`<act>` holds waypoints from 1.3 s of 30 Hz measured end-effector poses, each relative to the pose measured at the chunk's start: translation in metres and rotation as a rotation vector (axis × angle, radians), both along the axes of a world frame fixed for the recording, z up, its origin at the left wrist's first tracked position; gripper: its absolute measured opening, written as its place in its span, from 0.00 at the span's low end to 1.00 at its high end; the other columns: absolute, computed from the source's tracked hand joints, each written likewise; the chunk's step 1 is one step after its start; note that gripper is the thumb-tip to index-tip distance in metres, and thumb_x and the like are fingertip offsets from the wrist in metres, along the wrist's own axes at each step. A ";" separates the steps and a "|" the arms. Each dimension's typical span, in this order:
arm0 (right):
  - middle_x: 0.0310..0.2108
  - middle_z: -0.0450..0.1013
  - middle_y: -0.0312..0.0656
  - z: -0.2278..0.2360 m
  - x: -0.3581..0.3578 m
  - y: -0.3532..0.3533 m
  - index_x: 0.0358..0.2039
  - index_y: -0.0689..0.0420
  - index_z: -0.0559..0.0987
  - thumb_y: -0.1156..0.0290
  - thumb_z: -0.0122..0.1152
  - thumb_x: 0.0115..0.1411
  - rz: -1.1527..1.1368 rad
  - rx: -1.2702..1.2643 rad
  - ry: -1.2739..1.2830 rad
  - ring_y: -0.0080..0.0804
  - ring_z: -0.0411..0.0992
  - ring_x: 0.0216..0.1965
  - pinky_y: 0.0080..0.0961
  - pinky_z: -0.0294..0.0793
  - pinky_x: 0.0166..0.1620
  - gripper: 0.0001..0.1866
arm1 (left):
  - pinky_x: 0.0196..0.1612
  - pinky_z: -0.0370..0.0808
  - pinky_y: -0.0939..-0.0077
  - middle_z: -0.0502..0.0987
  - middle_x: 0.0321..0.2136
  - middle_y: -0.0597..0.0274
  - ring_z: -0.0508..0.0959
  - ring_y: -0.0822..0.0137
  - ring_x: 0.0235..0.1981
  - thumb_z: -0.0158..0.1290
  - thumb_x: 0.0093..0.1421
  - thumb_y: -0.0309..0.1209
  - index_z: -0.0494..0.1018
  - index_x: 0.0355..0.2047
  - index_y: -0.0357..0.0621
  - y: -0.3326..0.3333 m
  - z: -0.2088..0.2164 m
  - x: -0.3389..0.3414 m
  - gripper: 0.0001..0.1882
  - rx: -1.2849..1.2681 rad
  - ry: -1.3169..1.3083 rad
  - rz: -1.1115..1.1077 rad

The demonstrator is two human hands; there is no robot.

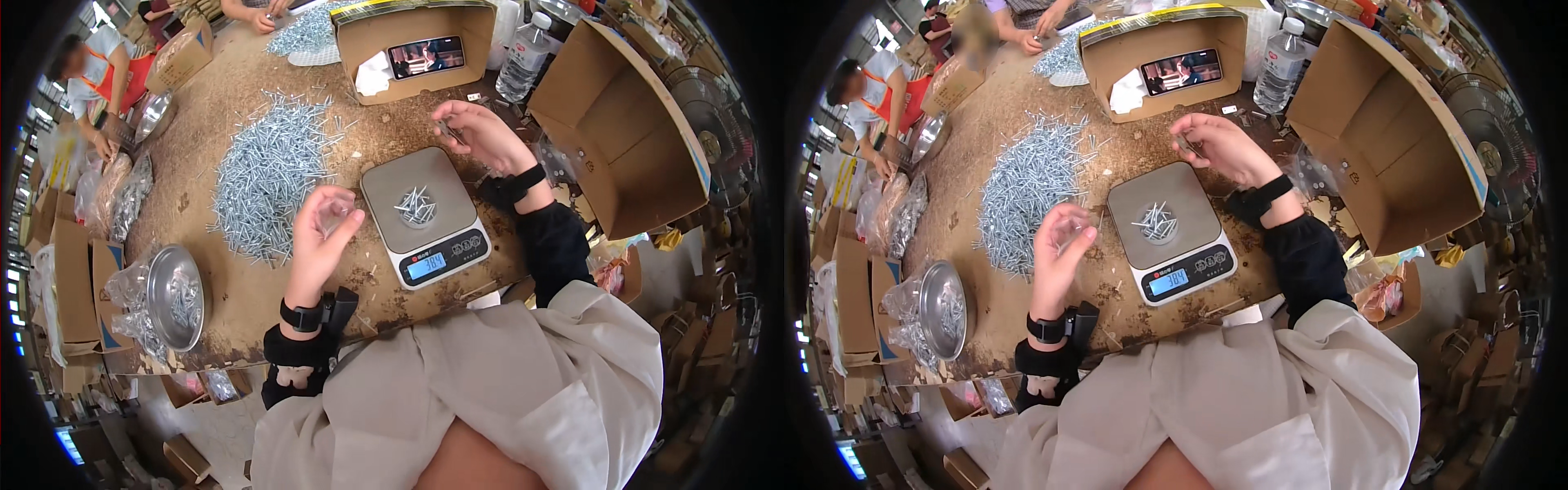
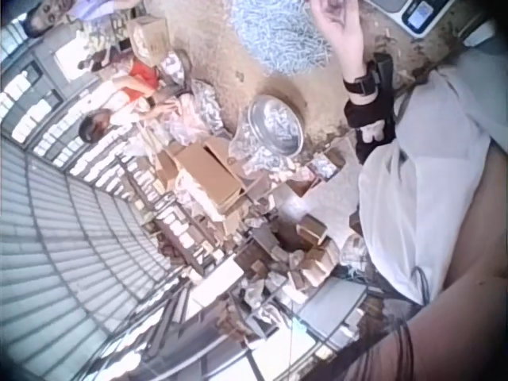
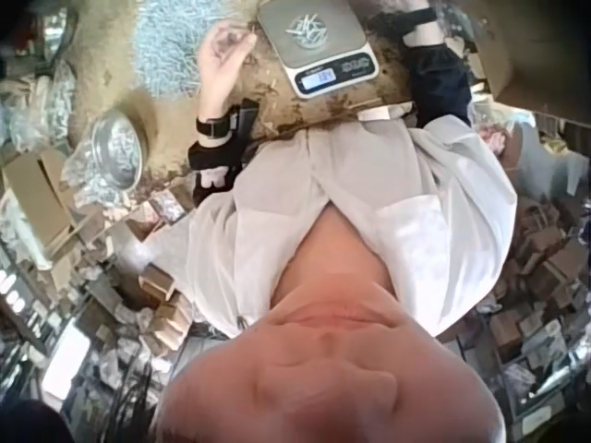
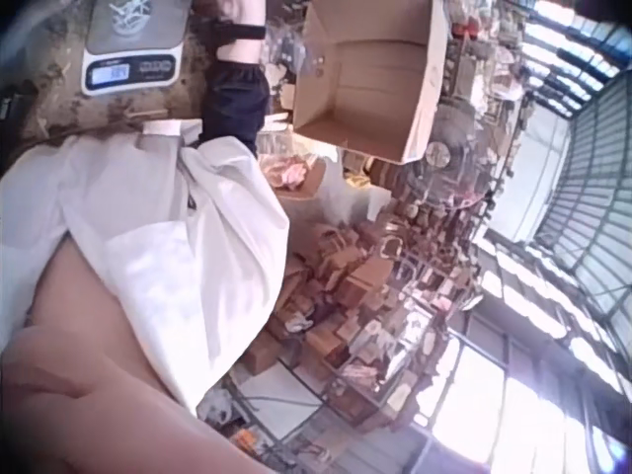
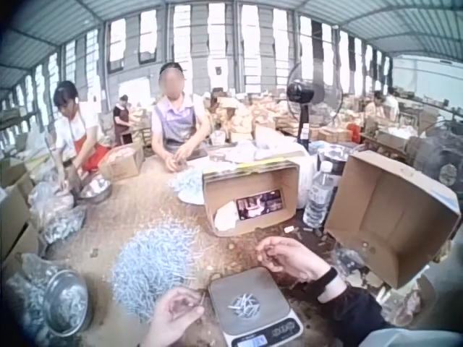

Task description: The person weighs small metal nails on a digital scale, placing them into small plastic bags. They repeatedly pick up nails from a pile on the table, place them on the scale, and transfer them into bags, occasionally adjusting the quantity to reach a target weight.

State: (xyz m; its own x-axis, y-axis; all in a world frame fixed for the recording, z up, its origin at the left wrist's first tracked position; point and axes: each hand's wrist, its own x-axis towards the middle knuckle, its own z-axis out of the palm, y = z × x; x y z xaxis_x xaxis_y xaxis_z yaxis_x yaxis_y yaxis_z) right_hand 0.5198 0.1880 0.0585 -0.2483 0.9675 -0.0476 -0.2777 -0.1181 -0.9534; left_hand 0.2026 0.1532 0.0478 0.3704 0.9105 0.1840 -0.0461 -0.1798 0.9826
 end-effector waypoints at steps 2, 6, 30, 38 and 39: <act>0.40 0.73 0.41 -0.008 -0.005 0.009 0.47 0.59 0.73 0.66 0.45 0.68 0.017 -0.065 0.282 0.26 0.70 0.38 0.21 0.72 0.41 0.13 | 0.42 0.68 0.82 0.73 0.34 0.72 0.70 0.79 0.35 0.61 0.57 0.22 0.72 0.40 0.41 0.005 -0.001 -0.001 0.12 0.024 -0.010 0.008; 0.47 0.71 0.49 0.001 -0.021 -0.001 0.51 0.64 0.70 0.62 0.42 0.70 -0.068 -0.076 0.562 0.39 0.72 0.48 0.33 0.74 0.52 0.19 | 0.42 0.68 0.82 0.73 0.33 0.72 0.70 0.79 0.34 0.61 0.57 0.22 0.72 0.40 0.41 0.006 0.000 0.001 0.12 0.017 0.001 0.016; 0.40 0.75 0.42 0.013 -0.053 -0.044 0.46 0.61 0.72 0.62 0.52 0.67 0.268 0.137 0.286 0.31 0.73 0.46 0.29 0.68 0.54 0.16 | 0.42 0.69 0.83 0.74 0.32 0.71 0.72 0.79 0.36 0.60 0.58 0.20 0.71 0.42 0.40 0.010 -0.006 0.006 0.12 -0.052 0.056 0.028; 0.39 0.73 0.33 0.015 -0.057 -0.048 0.46 0.59 0.74 0.67 0.51 0.70 0.410 0.229 0.154 0.20 0.70 0.45 0.21 0.67 0.52 0.10 | 0.39 0.68 0.83 0.72 0.32 0.71 0.71 0.78 0.34 0.61 0.55 0.21 0.70 0.39 0.42 0.004 -0.007 0.002 0.13 0.012 0.101 0.090; 0.39 0.73 0.33 0.013 -0.057 -0.046 0.46 0.60 0.74 0.67 0.51 0.70 0.407 0.247 0.161 0.20 0.70 0.44 0.21 0.68 0.52 0.10 | 0.43 0.70 0.81 0.74 0.35 0.68 0.73 0.76 0.36 0.62 0.55 0.20 0.71 0.41 0.40 0.005 -0.010 0.000 0.14 -0.013 0.062 0.065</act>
